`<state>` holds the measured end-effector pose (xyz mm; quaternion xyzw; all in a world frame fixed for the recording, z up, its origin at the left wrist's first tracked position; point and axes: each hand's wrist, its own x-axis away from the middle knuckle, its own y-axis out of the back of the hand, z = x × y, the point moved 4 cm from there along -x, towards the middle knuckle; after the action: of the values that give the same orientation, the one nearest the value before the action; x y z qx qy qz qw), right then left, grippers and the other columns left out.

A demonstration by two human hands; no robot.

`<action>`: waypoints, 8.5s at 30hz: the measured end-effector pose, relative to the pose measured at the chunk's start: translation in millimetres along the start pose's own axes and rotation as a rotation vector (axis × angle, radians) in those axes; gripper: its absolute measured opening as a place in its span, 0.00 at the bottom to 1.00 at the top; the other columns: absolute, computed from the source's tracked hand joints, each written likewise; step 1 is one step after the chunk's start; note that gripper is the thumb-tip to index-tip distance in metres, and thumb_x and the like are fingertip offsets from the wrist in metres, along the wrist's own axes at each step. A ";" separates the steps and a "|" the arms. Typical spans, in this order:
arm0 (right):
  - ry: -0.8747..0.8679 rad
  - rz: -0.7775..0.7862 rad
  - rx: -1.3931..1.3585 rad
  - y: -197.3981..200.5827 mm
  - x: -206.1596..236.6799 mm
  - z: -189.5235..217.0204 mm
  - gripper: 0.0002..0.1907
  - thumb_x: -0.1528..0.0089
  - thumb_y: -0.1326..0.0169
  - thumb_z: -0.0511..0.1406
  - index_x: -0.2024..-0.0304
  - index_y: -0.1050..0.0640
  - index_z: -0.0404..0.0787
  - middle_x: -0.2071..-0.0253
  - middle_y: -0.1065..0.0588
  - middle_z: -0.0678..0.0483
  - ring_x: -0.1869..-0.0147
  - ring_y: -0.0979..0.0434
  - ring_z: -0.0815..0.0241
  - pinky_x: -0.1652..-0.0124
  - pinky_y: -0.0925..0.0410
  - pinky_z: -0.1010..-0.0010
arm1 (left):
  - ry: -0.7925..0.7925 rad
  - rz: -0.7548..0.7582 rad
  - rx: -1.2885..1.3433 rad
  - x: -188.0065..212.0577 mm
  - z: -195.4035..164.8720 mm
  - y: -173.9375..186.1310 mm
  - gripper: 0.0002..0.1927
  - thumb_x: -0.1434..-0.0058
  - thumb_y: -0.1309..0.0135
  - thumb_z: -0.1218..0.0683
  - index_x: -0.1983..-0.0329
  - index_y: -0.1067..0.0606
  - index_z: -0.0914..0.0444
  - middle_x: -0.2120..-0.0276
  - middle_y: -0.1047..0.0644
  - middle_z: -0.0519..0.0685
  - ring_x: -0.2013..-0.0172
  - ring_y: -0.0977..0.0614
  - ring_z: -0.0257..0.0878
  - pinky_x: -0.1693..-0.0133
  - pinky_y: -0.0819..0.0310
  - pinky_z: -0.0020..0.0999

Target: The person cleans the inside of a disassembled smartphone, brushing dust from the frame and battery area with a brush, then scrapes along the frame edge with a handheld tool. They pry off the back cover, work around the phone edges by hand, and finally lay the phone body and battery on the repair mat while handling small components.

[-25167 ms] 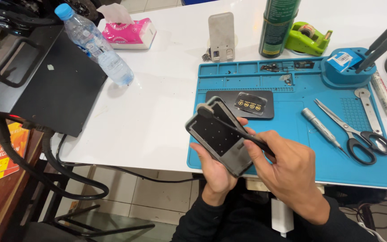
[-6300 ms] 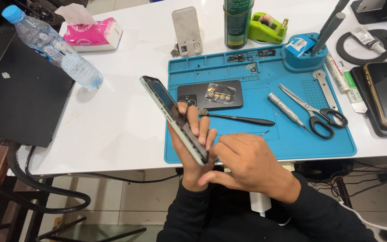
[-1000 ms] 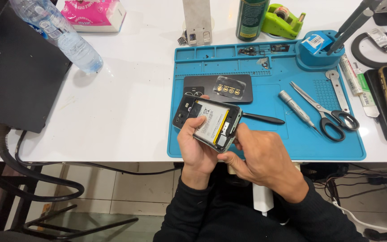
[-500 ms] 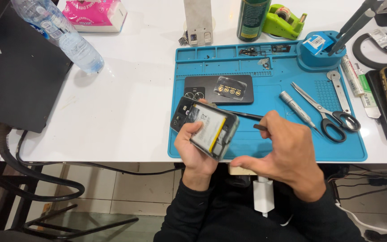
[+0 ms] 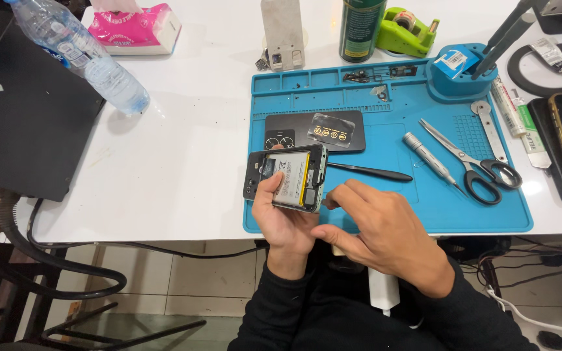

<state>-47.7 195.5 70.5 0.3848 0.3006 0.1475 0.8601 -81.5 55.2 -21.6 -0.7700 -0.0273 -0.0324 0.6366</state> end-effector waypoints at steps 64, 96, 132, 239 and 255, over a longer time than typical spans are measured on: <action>0.270 -0.285 0.009 -11.0 2.4 -4.4 0.11 0.36 0.40 0.39 0.59 0.21 0.36 0.71 0.22 0.52 0.73 0.22 0.52 0.74 0.32 0.63 | 0.047 0.168 -0.191 19.7 27.2 -58.7 0.24 0.26 0.59 0.52 0.27 0.38 0.58 0.41 0.26 0.49 0.45 0.21 0.37 0.45 0.23 0.34; -0.106 0.097 0.077 35.2 21.1 -10.7 0.17 0.40 0.49 0.31 0.48 0.25 0.34 0.63 0.29 0.48 0.56 0.29 0.49 0.56 0.33 0.60 | 0.117 0.184 -0.053 6.9 18.1 -30.5 0.27 0.28 0.67 0.36 0.51 0.29 0.62 0.66 0.32 0.47 0.67 0.31 0.40 0.60 0.34 0.40; -0.166 -0.349 -0.157 15.7 14.6 -7.5 0.11 0.42 0.35 0.29 0.58 0.21 0.38 0.71 0.23 0.57 0.78 0.34 0.72 0.78 0.42 0.77 | -0.090 0.442 -0.236 10.5 15.6 -5.8 0.15 0.26 0.41 0.56 0.43 0.28 0.68 0.44 0.26 0.58 0.39 0.25 0.54 0.24 0.41 0.64; -0.069 0.047 0.036 15.8 -0.3 -32.7 0.10 0.48 0.35 0.34 0.64 0.18 0.42 0.67 0.22 0.56 0.71 0.21 0.55 0.73 0.30 0.67 | -0.265 0.437 0.039 8.2 -19.4 33.8 0.12 0.35 0.37 0.49 0.49 0.21 0.48 0.58 0.25 0.39 0.57 0.24 0.40 0.54 0.27 0.36; -0.081 -0.162 -0.431 32.8 13.6 -23.7 0.09 0.44 0.39 0.28 0.61 0.20 0.37 0.73 0.29 0.59 0.76 0.41 0.71 0.77 0.47 0.77 | -0.089 0.437 -0.972 25.2 -0.2 -7.8 0.23 0.45 0.27 0.57 0.50 0.23 0.69 0.59 0.17 0.49 0.58 0.17 0.34 0.54 0.20 0.29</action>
<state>-52.9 237.3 77.2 0.1723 0.2575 0.1231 0.9428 -57.0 56.5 -11.8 -0.9644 0.1250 0.1248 0.1967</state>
